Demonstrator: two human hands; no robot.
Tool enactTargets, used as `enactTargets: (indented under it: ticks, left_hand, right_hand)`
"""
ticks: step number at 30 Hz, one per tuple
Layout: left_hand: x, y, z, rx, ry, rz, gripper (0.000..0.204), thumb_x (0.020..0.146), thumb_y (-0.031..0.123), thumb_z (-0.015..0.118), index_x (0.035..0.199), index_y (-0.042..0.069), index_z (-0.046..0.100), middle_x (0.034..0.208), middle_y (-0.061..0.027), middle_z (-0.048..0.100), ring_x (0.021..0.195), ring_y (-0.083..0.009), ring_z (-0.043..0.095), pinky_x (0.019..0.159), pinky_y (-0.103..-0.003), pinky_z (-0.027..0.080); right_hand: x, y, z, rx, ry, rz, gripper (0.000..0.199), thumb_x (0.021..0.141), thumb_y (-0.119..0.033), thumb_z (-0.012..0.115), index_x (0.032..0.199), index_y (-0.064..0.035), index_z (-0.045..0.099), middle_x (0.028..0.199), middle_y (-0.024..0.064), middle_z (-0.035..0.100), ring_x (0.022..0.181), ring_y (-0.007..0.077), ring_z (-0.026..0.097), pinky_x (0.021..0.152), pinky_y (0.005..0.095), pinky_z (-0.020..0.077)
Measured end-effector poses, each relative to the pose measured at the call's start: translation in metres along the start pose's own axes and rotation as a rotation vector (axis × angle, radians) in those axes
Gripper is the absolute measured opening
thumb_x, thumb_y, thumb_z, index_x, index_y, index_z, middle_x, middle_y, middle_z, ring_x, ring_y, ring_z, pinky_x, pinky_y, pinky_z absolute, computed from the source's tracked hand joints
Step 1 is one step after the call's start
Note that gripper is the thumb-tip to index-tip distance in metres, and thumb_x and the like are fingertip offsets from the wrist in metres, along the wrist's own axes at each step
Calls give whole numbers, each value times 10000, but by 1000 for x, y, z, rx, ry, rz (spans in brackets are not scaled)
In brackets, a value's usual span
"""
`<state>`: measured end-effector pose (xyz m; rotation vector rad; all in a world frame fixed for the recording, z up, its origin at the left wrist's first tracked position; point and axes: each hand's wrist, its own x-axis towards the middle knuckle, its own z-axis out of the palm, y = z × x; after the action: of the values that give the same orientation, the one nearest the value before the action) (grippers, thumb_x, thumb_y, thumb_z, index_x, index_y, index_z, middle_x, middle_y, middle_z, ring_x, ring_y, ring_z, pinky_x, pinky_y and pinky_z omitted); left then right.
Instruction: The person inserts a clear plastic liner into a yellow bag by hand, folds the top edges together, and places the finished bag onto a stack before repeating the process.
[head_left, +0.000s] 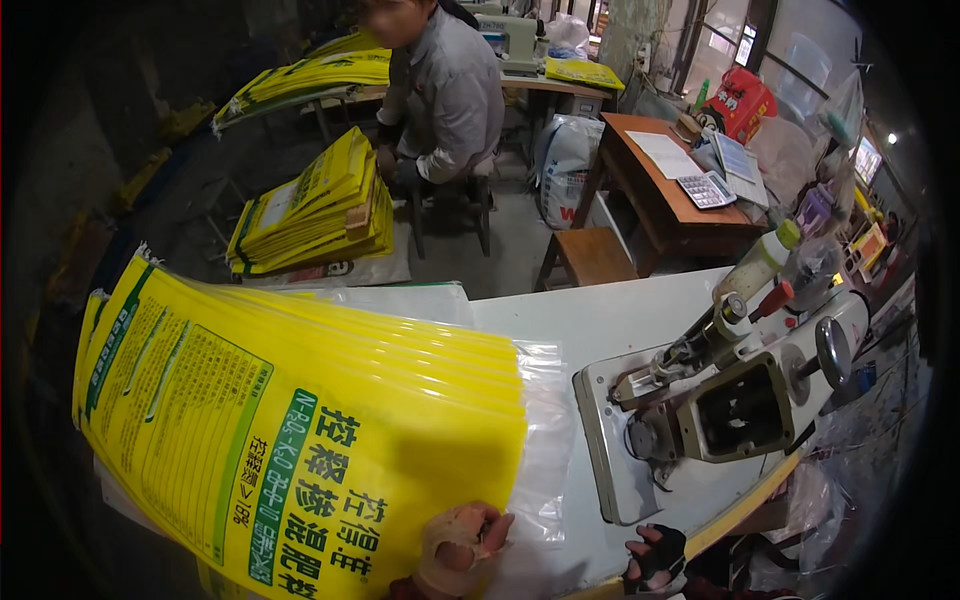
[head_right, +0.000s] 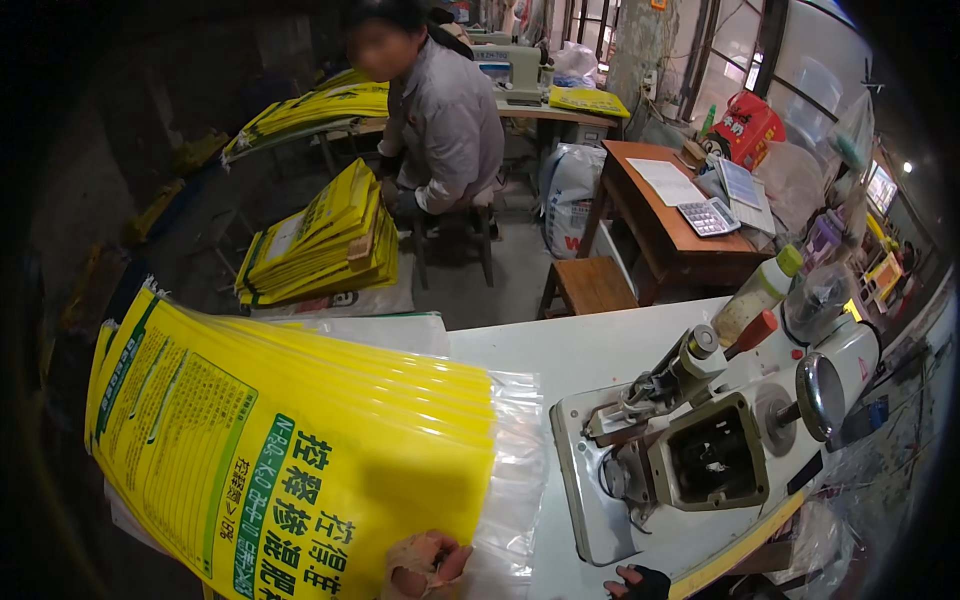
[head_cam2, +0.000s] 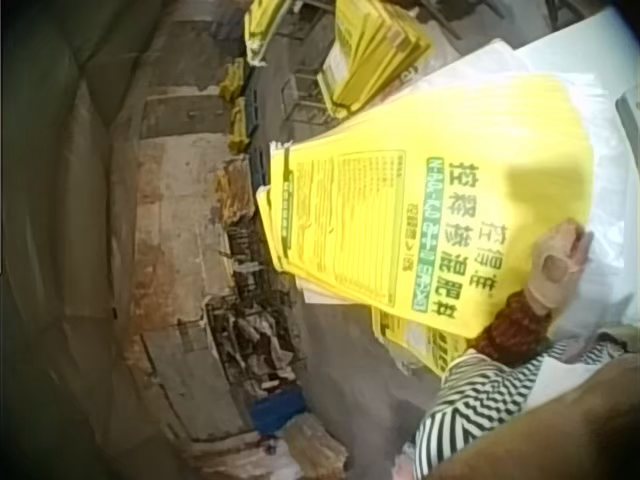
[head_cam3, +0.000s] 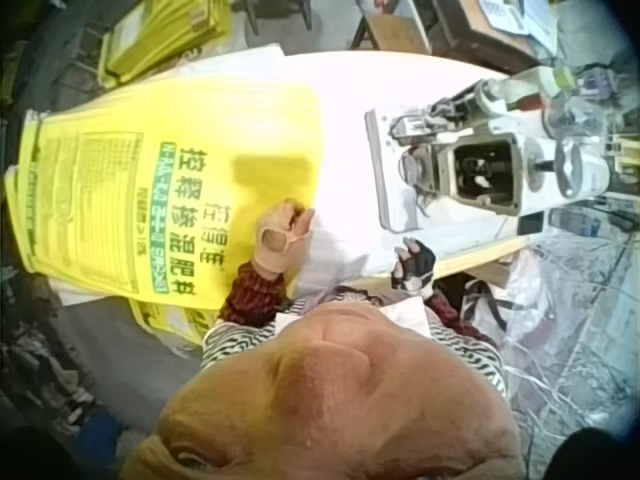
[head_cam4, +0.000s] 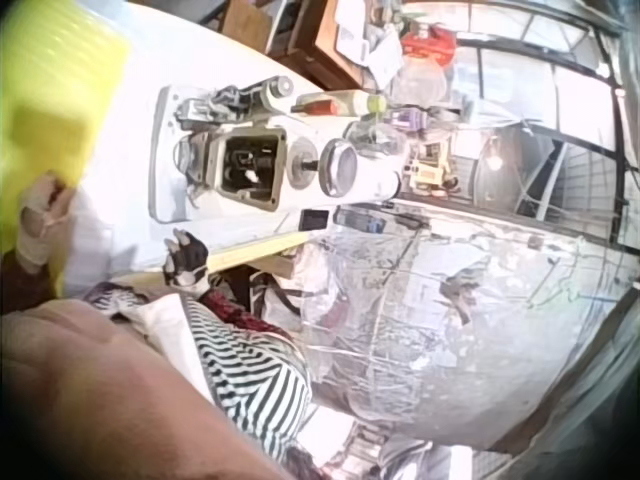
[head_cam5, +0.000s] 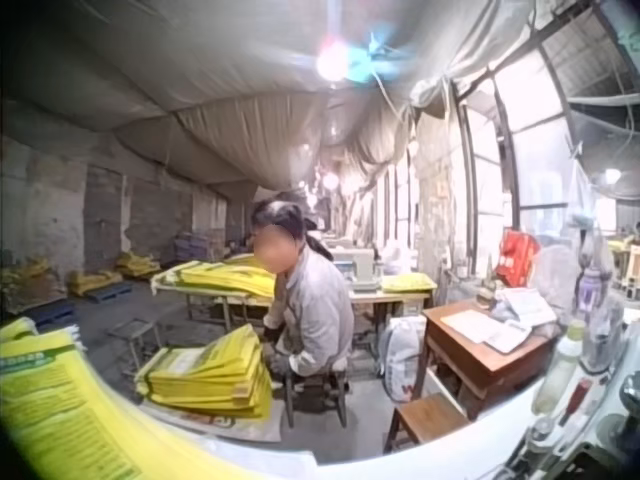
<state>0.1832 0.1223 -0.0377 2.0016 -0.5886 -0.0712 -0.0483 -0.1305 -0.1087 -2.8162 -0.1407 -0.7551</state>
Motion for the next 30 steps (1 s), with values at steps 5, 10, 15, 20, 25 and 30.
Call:
enactTargets:
  ticks: [5, 10, 15, 20, 25, 30]
  left_hand:
    - [0, -4, -2, -68, -70, -100, 212, 874, 199, 713, 769, 53, 602, 649, -131, 573, 580, -293, 573, 541, -362, 451]
    - [-1, -5, 0, -122, 26, 23, 345, 895, 223, 705, 668, 48, 512, 583, -121, 497, 499, -268, 510, 479, -350, 401]
    - [-3, -7, 6, -126, 67, 59, 372, 893, 205, 712, 640, 61, 481, 551, -101, 433, 461, -241, 450, 456, -345, 359]
    - [-4, -12, 9, -130, 55, 48, 360, 887, 199, 720, 651, 64, 483, 560, -98, 435, 455, -245, 442, 450, -336, 344]
    - [-13, -21, 11, 9, 16, 95, 163, 835, 190, 746, 824, 64, 642, 695, -86, 504, 571, -256, 514, 522, -340, 395]
    - [-23, -38, 18, 93, -55, 157, 215, 826, 185, 710, 1029, 115, 692, 831, -89, 531, 713, -257, 548, 614, -349, 431]
  right_hand:
    - [-9, -6, 8, 10, 15, 139, 302, 941, -338, 526, 924, -64, 652, 948, 148, 672, 852, 333, 628, 752, 434, 522]
    - [-16, -7, 5, 141, 39, 315, 291, 939, -355, 540, 957, -81, 636, 1018, 158, 655, 880, 322, 630, 757, 415, 523]
    - [-29, -5, 27, 82, 56, 201, 299, 934, -346, 560, 1006, -58, 599, 1023, 172, 648, 887, 292, 638, 756, 397, 527]
    - [-23, -14, 60, 528, 561, 719, 256, 833, -269, 653, 912, -26, 640, 1007, 189, 649, 823, 293, 640, 680, 385, 527]
    - [8, -3, 8, 8, -95, 52, 309, 791, -139, 642, 1075, -19, 627, 1094, 246, 623, 800, 372, 614, 658, 466, 502]
    - [34, -7, -10, 68, -81, 11, 344, 759, -162, 695, 1056, 1, 637, 1070, 260, 626, 743, 372, 605, 621, 469, 494]
